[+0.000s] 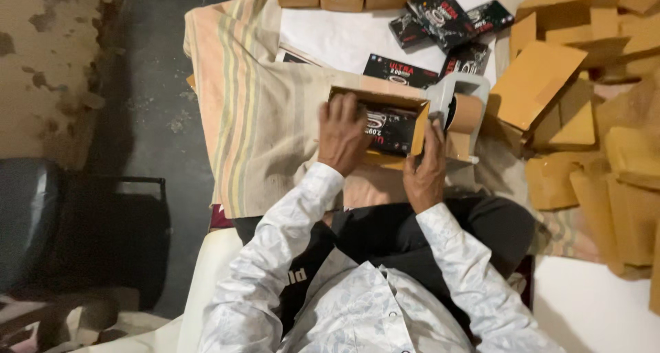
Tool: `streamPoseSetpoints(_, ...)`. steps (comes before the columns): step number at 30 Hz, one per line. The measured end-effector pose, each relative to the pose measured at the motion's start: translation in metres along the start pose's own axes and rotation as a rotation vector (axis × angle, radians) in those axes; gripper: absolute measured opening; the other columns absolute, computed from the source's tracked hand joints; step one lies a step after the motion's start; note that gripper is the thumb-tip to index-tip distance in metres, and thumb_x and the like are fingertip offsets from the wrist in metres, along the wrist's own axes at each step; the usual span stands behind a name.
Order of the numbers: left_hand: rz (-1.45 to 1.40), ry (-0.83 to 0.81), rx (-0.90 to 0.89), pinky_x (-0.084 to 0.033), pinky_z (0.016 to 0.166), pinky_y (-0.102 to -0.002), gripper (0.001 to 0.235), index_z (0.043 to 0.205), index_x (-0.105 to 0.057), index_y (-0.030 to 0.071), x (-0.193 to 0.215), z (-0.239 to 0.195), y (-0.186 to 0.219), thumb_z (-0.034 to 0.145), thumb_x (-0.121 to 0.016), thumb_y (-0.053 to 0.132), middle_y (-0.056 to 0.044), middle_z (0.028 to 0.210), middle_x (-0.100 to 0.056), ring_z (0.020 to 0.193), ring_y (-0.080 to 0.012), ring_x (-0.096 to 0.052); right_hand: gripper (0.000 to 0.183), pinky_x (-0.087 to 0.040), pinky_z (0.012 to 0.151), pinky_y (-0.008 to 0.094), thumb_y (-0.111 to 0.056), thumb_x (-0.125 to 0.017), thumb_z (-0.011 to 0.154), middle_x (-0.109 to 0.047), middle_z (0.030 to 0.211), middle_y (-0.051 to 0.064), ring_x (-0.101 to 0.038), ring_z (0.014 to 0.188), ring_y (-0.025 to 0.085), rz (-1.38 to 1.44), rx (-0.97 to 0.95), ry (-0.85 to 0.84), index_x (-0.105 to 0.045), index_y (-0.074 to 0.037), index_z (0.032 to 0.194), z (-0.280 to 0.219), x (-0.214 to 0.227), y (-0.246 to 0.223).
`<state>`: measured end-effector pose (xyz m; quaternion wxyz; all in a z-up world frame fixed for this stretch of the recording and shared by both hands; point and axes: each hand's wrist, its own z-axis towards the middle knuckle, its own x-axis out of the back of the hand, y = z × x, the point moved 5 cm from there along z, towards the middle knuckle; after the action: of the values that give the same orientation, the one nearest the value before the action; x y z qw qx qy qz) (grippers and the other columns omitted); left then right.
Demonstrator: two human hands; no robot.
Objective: The person sits on the floor and repeatedly packs small black product boxes into larger brown cardboard boxes. They close the flaps and seal each box using a handheld tape dispenser, then set the finished packages aside.
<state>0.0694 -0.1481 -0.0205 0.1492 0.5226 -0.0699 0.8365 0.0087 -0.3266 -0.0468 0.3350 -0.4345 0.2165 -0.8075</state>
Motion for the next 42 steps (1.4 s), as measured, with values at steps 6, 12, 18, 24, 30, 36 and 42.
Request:
streamPoseSetpoints(6, -0.097, -0.219, 0.08, -0.048, 0.09, -0.049, 0.074, 0.139, -0.06, 0.02, 0.004, 0.025, -0.042, 0.069, -0.084, 0.028, -0.015, 0.121, -0.063, 0.105, -0.0359, -0.06, 0.064, -0.039, 0.119, 0.047, 0.011, -0.057, 0.085, -0.044, 0.155, 0.028, -0.041, 0.145, 0.045, -0.038, 0.0, -0.135, -0.049, 0.0, 0.148, 0.007, -0.007, 0.005)
streamPoseSetpoints(12, -0.229, -0.438, 0.144, -0.055, 0.085, -0.046, 0.081, 0.159, -0.04, 0.027, -0.033, 0.026, -0.052, 0.087, -0.074, 0.016, -0.014, 0.135, -0.061, 0.097, -0.0359, -0.068, 0.065, -0.046, 0.114, 0.044, 0.004, -0.049, 0.094, -0.059, 0.145, 0.023, -0.056, 0.135, 0.041, 0.112, -0.034, -0.306, -0.034, -0.002, 0.157, 0.002, -0.026, 0.014)
streamPoseSetpoints(18, -0.241, 0.113, -0.01, -0.059, 0.087, -0.042, 0.081, 0.158, -0.038, 0.01, -0.017, 0.011, -0.035, 0.082, -0.065, 0.001, -0.02, 0.15, -0.054, 0.098, -0.0371, -0.072, 0.07, -0.042, 0.113, 0.05, -0.005, -0.063, 0.09, -0.054, 0.144, 0.031, -0.053, 0.133, 0.048, -0.079, 0.119, -0.356, -0.034, 0.0, 0.153, 0.011, -0.04, 0.021)
streamPoseSetpoints(24, -0.444, -0.246, 0.295, -0.058, 0.083, -0.045, 0.054, 0.146, -0.05, 0.009, -0.027, -0.003, -0.029, 0.099, -0.068, 0.031, -0.018, 0.132, -0.064, 0.097, -0.0377, -0.071, 0.084, -0.054, 0.093, 0.05, -0.008, -0.065, 0.085, -0.033, 0.158, 0.026, -0.058, 0.126, 0.04, 0.259, -0.334, -0.469, -0.025, 0.0, 0.158, 0.044, -0.056, 0.052)
streamPoseSetpoints(30, -0.41, -0.064, 0.016, -0.054, 0.097, -0.046, 0.072, 0.145, -0.051, 0.007, -0.01, 0.0, -0.017, 0.096, -0.073, 0.056, -0.015, 0.14, -0.06, 0.118, -0.0367, -0.063, 0.034, -0.061, 0.099, 0.045, -0.023, -0.062, 0.11, -0.066, 0.14, 0.017, -0.073, 0.117, 0.032, 0.17, -0.226, -0.34, -0.065, -0.003, 0.138, 0.043, -0.048, 0.047)
streamPoseSetpoints(36, -0.175, 0.157, -0.187, -0.028, 0.119, -0.062, 0.071, 0.148, -0.052, 0.009, -0.011, 0.036, -0.011, 0.098, -0.062, 0.058, -0.02, 0.155, -0.045, 0.148, -0.0392, -0.034, 0.05, -0.046, 0.11, 0.049, -0.025, -0.067, 0.098, -0.054, 0.143, 0.025, -0.056, 0.128, 0.041, -0.242, 0.081, -0.208, -0.058, 0.004, 0.138, 0.024, -0.022, 0.01)
streamPoseSetpoints(42, -0.153, -0.065, -0.164, -0.028, 0.12, -0.06, 0.067, 0.143, -0.057, 0.007, -0.062, 0.057, -0.016, 0.1, -0.058, 0.058, -0.019, 0.149, -0.053, 0.14, -0.0369, -0.045, 0.046, -0.035, 0.126, 0.05, -0.014, -0.059, 0.103, -0.041, 0.158, 0.022, -0.036, 0.151, 0.038, -0.433, 0.273, -0.162, -0.052, 0.006, 0.144, -0.001, -0.026, -0.009)
